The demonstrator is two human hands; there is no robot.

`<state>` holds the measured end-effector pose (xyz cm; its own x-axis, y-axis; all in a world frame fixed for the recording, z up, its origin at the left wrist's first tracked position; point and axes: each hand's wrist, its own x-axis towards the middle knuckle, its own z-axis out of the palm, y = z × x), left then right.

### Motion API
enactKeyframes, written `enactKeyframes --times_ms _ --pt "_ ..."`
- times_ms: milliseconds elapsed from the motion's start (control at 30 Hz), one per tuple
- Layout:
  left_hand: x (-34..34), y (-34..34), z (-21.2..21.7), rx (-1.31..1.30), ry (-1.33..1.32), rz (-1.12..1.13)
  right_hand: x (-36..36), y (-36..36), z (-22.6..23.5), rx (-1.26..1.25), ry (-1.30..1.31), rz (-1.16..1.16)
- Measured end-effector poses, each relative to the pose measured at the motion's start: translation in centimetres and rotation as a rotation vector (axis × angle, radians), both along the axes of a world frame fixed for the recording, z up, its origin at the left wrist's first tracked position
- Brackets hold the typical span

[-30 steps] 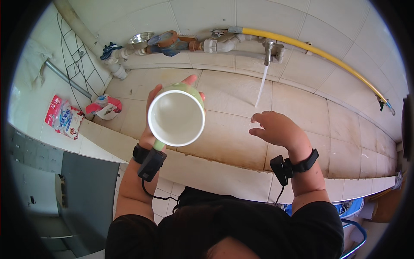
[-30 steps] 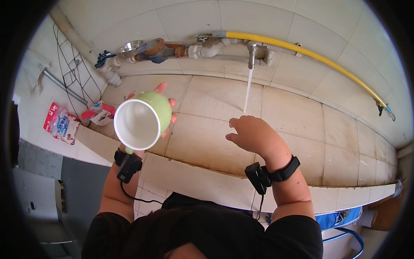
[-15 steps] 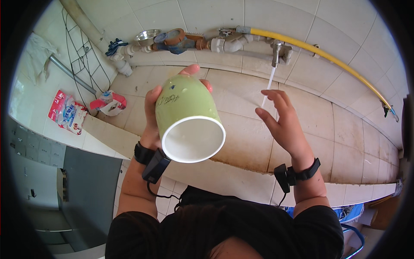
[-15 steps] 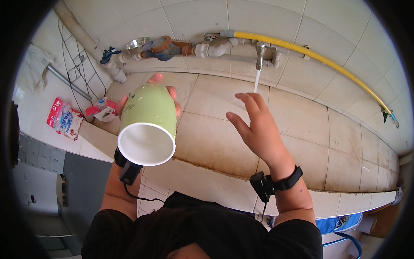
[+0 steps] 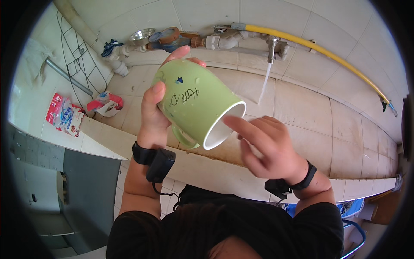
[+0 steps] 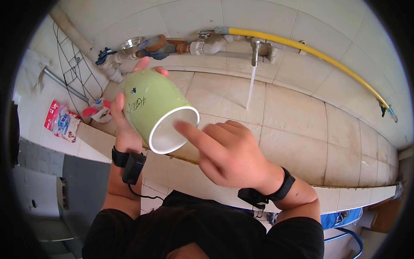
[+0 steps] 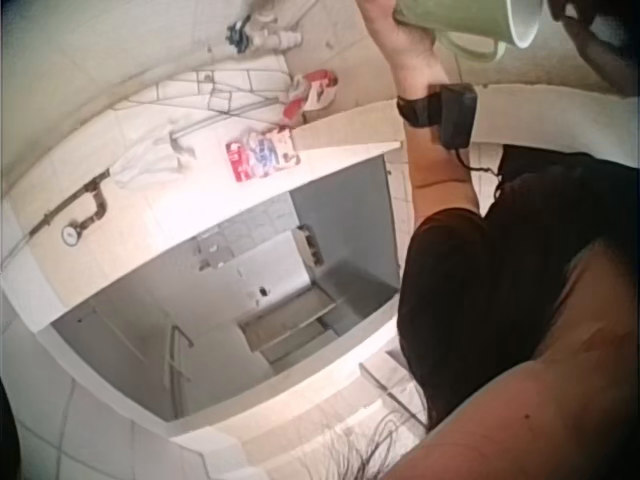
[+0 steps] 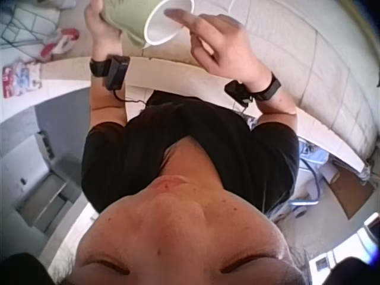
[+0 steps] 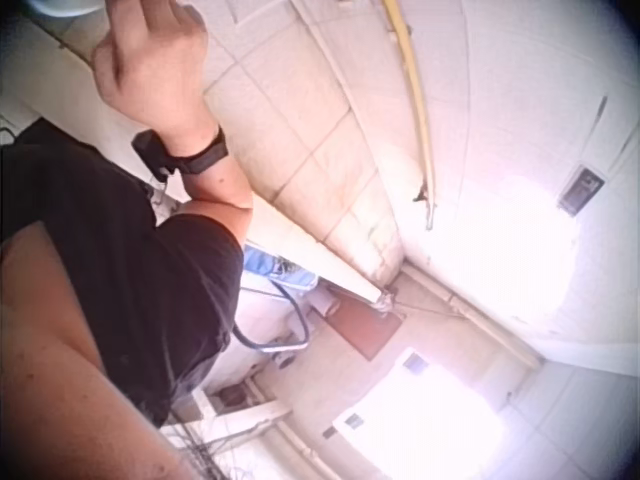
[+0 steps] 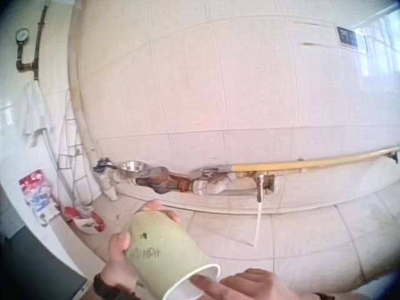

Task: Washing a green ceramic mug under a running faucet.

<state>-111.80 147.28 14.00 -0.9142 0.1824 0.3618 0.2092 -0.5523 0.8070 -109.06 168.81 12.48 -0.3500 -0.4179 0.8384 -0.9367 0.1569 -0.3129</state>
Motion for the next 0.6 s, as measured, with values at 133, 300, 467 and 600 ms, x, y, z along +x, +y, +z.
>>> enactKeyframes --times_ms 133,300,467,600 --pt "-0.5 0.0 -0.2 -0.204 0.119 0.132 -0.8 -1.9 -0.7 0.519 -0.353 -0.189" --pt "-0.2 0.7 -0.2 -0.346 0.143 0.341 -2.6 -2.7 -3.8 0.277 -0.497 0.24" --pt "0.6 -0.6 -1.8 -0.477 0.199 0.404 -2.1 -1.8 -2.0 0.161 -1.631 0.927" --pt "0.6 -0.6 -2.2 -0.529 0.23 0.416 -1.5 -1.7 -3.4 -0.416 -1.85 1.443"
